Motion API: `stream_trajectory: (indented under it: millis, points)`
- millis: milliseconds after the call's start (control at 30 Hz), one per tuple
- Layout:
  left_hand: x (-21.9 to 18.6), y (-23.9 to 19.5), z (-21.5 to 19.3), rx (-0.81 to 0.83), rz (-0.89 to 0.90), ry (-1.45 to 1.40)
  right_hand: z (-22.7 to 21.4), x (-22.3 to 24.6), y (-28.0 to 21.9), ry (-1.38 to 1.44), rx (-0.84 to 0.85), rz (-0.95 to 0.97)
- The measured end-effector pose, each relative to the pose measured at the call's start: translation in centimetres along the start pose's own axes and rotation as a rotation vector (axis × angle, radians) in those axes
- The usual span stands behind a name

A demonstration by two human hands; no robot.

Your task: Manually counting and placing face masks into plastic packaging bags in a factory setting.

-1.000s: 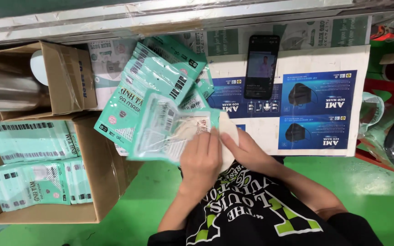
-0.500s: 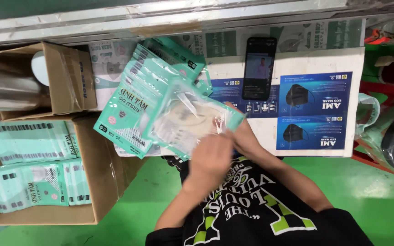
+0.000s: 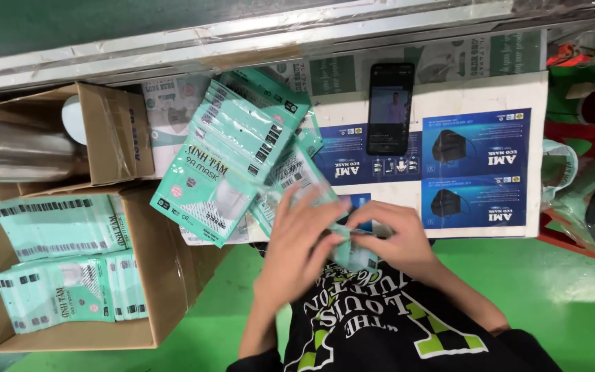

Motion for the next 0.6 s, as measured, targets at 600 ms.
stream_trajectory:
  millis: [600]
  points:
    - [-3.5,-1.6,0.6,-0.147,0.145,0.09,-1.1,7.6,-0.6,-0.445,-0.301,-0.475]
Point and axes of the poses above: each hand's wrist, its own y-axis towards the middle knuckle, its own z-axis out of the palm, x = y × z, the point moved 7 cm from there along y, towards the middle knuckle, and after that the axes turned 5 degrees about -z, right-handed, at the moved point
